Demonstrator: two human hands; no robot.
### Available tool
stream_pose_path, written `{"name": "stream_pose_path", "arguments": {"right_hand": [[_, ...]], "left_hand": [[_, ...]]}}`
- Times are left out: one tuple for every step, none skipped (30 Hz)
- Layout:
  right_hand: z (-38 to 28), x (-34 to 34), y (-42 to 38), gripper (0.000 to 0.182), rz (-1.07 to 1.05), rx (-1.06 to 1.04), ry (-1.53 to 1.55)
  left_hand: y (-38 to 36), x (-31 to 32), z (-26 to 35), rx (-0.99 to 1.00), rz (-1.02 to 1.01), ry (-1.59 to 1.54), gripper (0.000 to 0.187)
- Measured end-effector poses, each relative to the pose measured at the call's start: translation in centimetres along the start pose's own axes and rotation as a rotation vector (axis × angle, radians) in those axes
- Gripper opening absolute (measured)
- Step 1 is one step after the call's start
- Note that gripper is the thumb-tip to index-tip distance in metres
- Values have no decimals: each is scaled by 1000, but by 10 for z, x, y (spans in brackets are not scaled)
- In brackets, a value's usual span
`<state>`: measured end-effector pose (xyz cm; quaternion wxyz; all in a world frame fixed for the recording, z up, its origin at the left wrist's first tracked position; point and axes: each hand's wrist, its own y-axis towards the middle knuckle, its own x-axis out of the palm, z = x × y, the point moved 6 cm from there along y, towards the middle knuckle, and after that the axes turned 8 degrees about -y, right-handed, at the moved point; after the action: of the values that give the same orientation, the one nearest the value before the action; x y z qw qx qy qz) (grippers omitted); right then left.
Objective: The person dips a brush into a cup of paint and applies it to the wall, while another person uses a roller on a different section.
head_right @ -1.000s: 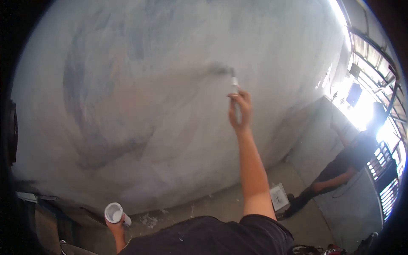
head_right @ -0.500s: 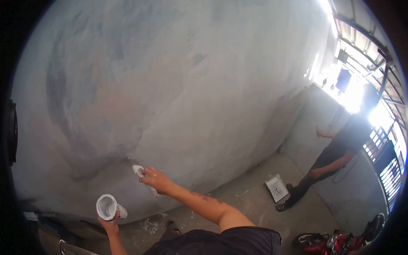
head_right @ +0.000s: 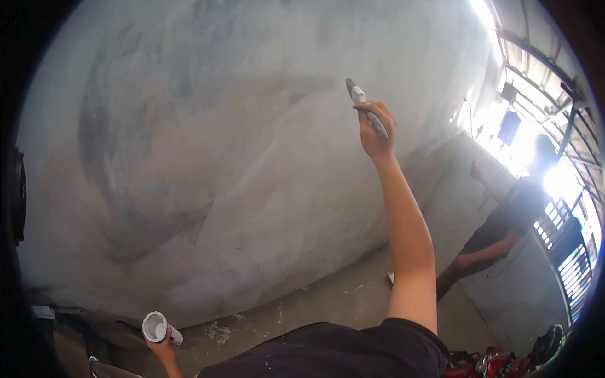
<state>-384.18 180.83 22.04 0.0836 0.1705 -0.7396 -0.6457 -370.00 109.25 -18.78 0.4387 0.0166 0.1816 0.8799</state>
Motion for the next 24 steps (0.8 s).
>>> {"name": "stream_pose_path", "arguments": {"right_hand": [[-4, 1, -6, 14, 2, -25, -1], [-8, 1, -9, 16, 3, -51, -3], [-14, 13, -21, 19, -14, -156, 96], [-21, 31, -40, 22, -32, -261, 195], [-29, 51, -67, 27, -82, -260, 210], [-55, 67, -93, 27, -187, -249, 197], [-77, 86, -128, 29, -296, -257, 96], [-106, 102, -162, 30, -405, -144, 177], [-144, 113, -195, 33, -477, -231, 221], [-180, 122, -232, 35, -493, -322, 210], [-202, 136, -275, 35, -562, -336, 294], [-232, 137, -303, 36, -626, -349, 369], [-254, 137, -320, 37, -687, -366, 437], [-264, 134, -324, 37, -670, -377, 426], [-270, 132, -325, 36, -702, -380, 471], [-271, 130, -326, 35, -738, -371, 522], [-258, 130, -323, 35, -729, -364, 520], [-224, 136, -309, 35, -754, -159, 624], [-189, 137, -290, 35, -775, 53, 724], [-171, 112, -246, 32, -576, -139, 547], [-141, 98, -216, 25, -411, -183, 488], [-116, 79, -180, 20, -345, -148, 439], [-91, 55, -147, 18, -264, -84, 320], [-60, 37, -123, 16, -105, -152, 340]], "left_hand": [[-2, -1, 1, -49, 4, -38, 82], [-1, -1, 3, -54, 15, -38, 82], [1, -1, 4, -1, 1, 5, 78], [1, -1, 7, 51, -13, 48, 75], [1, -1, 9, 46, -2, 49, 75], [3, 2, 10, 39, -31, 16, 75], [5, 3, 12, 36, -59, -15, 75], [6, 2, 15, 38, -51, -12, 75], [6, 4, 21, 35, -83, -50, 75], [8, 6, 25, 39, -117, -92, 75], [8, 1, 27, 47, -115, -93, 75], [9, 0, 28, 53, -142, -106, 81], [13, 4, 27, 63, -170, -125, 86], [19, 0, 12, 93, -206, -104, 83], [21, 1, 2, 110, -206, -122, 83], [21, -2, -7, 62, -210, -191, 82], [20, -5, -4, 9, -215, -249, 81], [17, -4, 2, -14, -202, -304, 78], [17, -2, 1, -3, -209, -304, 78], [15, -6, -5, 42, -166, -294, 72], [14, -10, -10, 88, -122, -284, 66], [19, -17, -13, 79, -133, -264, 65], [20, -16, -8, 89, -136, -262, 65], [18, -15, -6, 21, -137, -256, 72]]}}
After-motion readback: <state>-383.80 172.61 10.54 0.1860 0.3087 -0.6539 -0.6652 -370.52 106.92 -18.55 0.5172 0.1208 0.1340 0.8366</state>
